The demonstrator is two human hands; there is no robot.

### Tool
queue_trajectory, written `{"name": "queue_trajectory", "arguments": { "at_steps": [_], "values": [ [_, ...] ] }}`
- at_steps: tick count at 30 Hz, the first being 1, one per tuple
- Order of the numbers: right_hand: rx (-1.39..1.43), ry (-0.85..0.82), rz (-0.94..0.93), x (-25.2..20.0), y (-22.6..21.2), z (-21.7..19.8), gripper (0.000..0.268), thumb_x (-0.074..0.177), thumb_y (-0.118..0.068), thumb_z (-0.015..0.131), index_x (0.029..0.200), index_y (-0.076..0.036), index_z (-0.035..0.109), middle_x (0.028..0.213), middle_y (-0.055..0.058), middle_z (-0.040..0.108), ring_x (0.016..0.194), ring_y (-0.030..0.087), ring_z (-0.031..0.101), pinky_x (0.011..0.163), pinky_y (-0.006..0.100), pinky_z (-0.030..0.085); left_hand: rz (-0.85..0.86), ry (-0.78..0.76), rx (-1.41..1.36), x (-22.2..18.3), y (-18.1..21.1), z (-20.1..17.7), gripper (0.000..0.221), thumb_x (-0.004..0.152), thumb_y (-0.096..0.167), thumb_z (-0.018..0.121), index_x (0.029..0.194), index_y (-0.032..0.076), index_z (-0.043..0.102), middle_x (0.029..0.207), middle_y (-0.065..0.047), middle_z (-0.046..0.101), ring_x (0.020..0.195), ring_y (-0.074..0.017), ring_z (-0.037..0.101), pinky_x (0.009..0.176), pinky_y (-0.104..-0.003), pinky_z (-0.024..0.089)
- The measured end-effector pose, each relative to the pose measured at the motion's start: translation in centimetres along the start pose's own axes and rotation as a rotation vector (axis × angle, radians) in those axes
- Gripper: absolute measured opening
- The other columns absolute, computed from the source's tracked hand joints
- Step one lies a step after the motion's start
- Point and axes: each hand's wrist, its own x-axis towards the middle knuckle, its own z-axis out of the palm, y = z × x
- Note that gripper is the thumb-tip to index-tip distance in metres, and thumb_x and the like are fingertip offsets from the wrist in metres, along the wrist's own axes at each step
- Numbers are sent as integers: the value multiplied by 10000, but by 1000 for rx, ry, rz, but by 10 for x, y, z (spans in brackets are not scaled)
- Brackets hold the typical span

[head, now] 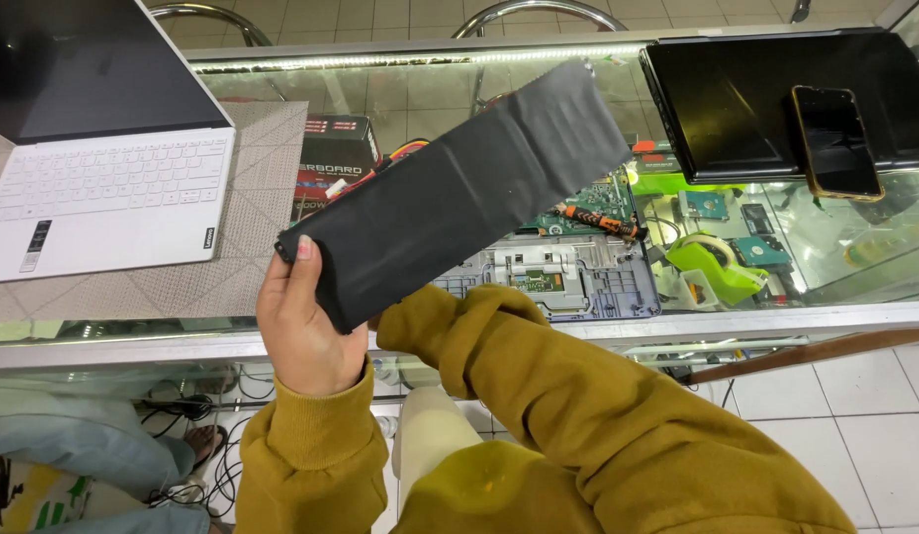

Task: Removing a battery from a laptop by unscrewing it and then cleaning the component with a brush.

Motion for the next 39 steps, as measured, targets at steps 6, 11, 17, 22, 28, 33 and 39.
{"name": "queue_trajectory", "arguments": {
  "at_steps": [6, 11, 17, 22, 28, 33, 39],
  "values": [
    [-185, 42, -156, -1, -5, 14, 219, 994, -231, 547, 1115, -51, 585, 947, 137, 621, 816, 278, 644, 744, 418, 583, 55, 10, -22, -2, 10, 12, 206, 1008, 128, 614, 1133, -23, 680, 1020, -252, 748, 899, -346, 779, 801, -467, 694],
    [-337, 72, -296, 1, -2, 20, 198, 1023, -265, 522, 1059, -83, 593, 920, 110, 609, 785, 268, 644, 723, 398, 585, 48, -7, 5, -4, 8, 14, 212, 1008, 144, 618, 1131, -15, 684, 1029, -254, 747, 906, -350, 781, 807, -477, 695],
    [-526, 99, -461, 2, 4, 16, 224, 1057, -305, 493, 992, -121, 603, 887, 79, 595, 747, 256, 645, 699, 373, 587, 69, -3, -23, 1, 8, 8, 241, 1015, 157, 595, 1164, -17, 673, 1065, -257, 741, 932, -369, 780, 841, -490, 702],
    [-124, 2, -279, -41, -29, -83, 205, 965, 13, 489, 798, -105, 503, 1068, 278, 688, 1228, 444, 635, 768, 459, 538, 94, -23, 81, 2, 22, 4, 393, 937, 289, 657, 1221, 20, 695, 1332, -158, 686, 1284, -292, 657, 1150, -434, 544],
    [369, 810, -132, -106, -56, -156, 129, 1089, -192, 554, 1199, -125, 544, 1211, 206, 668, 865, 315, 696, 656, 354, 645, 75, 78, 463, 4, -28, -25, 329, 1032, 354, 538, 1027, 58, 683, 1089, -102, 721, 1052, -152, 699, 866, -323, 618],
    [293, 667, -257, -117, -90, -124, 170, 1062, -140, 617, 1201, -53, 574, 1141, 199, 649, 835, 261, 737, 615, 374, 746, -160, -20, 177, -15, -85, -28, 355, 990, 285, 580, 1167, -6, 676, 1244, -207, 709, 1198, -288, 674, 1030, -424, 578],
    [328, 728, -40, -122, -27, -119, 142, 1015, -108, 573, 1030, 15, 503, 966, 345, 643, 712, 337, 733, 644, 380, 646, -56, -9, 136, -26, -114, -48, 198, 1045, 106, 563, 1086, -44, 687, 1031, -255, 751, 934, -311, 763, 870, -524, 639]
  ]
}}
